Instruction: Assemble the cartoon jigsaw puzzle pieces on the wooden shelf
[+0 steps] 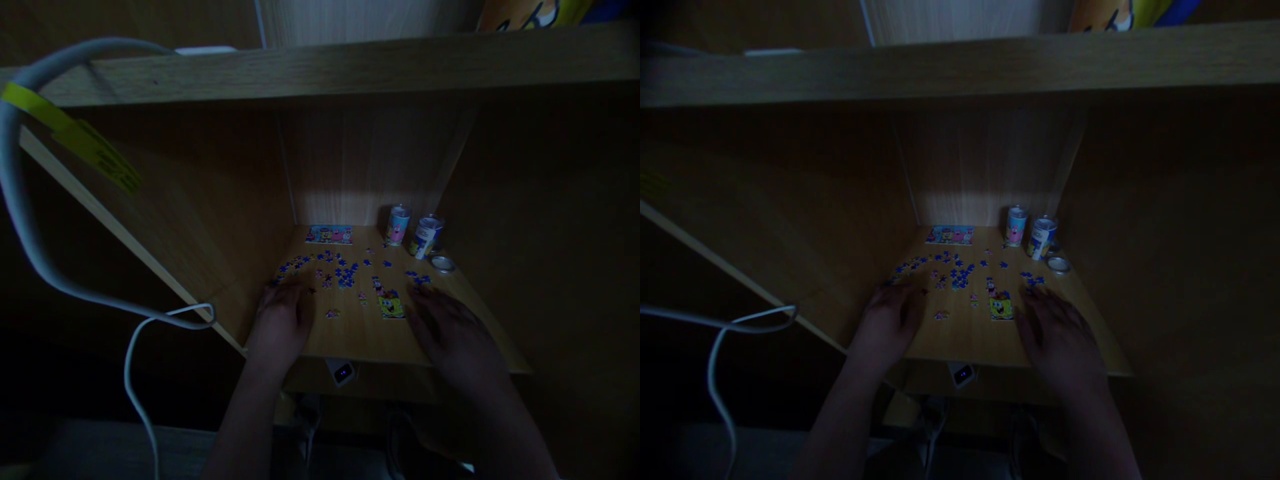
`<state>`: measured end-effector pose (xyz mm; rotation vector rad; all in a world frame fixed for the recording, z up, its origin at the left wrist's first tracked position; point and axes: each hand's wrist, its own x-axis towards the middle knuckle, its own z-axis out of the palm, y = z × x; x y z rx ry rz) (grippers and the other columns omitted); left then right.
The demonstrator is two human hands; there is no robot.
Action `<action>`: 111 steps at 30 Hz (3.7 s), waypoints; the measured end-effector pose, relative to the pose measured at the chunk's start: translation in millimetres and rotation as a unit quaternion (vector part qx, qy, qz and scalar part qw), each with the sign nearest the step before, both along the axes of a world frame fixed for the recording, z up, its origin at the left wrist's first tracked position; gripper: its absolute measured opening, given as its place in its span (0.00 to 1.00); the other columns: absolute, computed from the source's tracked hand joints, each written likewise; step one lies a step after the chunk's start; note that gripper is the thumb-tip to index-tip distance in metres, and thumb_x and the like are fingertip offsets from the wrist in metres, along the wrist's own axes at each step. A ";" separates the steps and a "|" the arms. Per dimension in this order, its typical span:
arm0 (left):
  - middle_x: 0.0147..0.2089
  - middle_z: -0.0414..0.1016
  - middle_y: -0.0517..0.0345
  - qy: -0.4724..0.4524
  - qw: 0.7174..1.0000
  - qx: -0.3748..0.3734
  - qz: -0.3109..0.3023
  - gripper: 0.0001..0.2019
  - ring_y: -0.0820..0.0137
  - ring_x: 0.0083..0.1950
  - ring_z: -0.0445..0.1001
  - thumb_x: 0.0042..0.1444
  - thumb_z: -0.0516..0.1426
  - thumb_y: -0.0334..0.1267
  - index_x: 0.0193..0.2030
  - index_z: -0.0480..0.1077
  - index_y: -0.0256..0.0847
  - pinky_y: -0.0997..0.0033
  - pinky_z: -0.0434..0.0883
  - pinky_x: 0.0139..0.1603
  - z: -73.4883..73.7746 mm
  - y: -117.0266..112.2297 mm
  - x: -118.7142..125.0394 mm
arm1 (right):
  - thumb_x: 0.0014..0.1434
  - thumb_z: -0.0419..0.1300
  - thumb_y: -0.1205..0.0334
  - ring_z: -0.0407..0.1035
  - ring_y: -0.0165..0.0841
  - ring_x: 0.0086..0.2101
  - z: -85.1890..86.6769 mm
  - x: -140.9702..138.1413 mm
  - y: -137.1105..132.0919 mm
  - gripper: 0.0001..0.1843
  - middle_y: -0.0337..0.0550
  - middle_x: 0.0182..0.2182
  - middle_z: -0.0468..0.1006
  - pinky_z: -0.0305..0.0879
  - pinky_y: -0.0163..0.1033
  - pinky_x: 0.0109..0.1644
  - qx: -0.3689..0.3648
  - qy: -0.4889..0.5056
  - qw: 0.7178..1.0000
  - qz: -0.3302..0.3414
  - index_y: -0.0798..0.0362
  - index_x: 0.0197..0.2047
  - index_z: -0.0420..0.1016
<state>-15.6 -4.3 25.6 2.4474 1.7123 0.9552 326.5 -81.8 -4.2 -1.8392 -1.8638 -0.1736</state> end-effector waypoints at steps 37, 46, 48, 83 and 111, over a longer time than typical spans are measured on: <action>0.53 0.82 0.47 -0.064 0.990 0.071 0.106 0.29 0.49 0.58 0.80 0.52 0.53 0.16 0.56 0.78 0.43 0.45 0.81 0.63 4.7 -14.6 -2.6 | 0.80 0.51 0.44 0.70 0.50 0.72 -1.5 0.3 -0.3 0.29 0.47 0.71 0.79 0.67 0.64 0.78 -0.001 0.005 1.000 -0.002 0.45 0.74 0.77; 0.56 0.86 0.50 0.031 0.999 0.007 -0.010 0.16 0.50 0.59 0.80 0.67 0.59 0.25 0.54 0.82 0.46 0.43 0.79 0.62 6.4 -6.7 0.0 | 0.80 0.52 0.45 0.71 0.50 0.72 -2.3 1.3 0.5 0.29 0.46 0.70 0.80 0.68 0.64 0.78 0.003 0.007 1.000 0.003 0.45 0.75 0.77; 0.61 0.85 0.51 0.055 0.997 0.006 -0.055 0.18 0.50 0.64 0.79 0.68 0.58 0.25 0.57 0.82 0.47 0.41 0.77 0.68 7.4 -6.8 1.6 | 0.80 0.52 0.45 0.71 0.50 0.72 -2.3 1.2 0.7 0.29 0.46 0.71 0.79 0.68 0.64 0.78 0.004 0.006 1.000 0.003 0.44 0.75 0.77; 0.57 0.80 0.43 0.079 0.979 -0.052 0.181 0.20 0.47 0.58 0.76 0.75 0.58 0.56 0.44 0.83 0.44 0.48 0.77 0.56 13.0 -13.8 25.1 | 0.81 0.50 0.44 0.69 0.48 0.73 2.6 -2.2 -0.5 0.30 0.46 0.72 0.78 0.67 0.63 0.78 -0.014 0.009 1.000 -0.007 0.45 0.76 0.74; 0.55 0.80 0.41 0.071 0.978 -0.069 0.184 0.18 0.43 0.57 0.77 0.73 0.60 0.55 0.42 0.80 0.43 0.45 0.78 0.53 13.1 -14.6 25.5 | 0.81 0.51 0.45 0.70 0.49 0.73 1.5 -1.1 0.0 0.29 0.47 0.71 0.79 0.67 0.65 0.78 0.000 0.009 1.000 0.003 0.45 0.75 0.77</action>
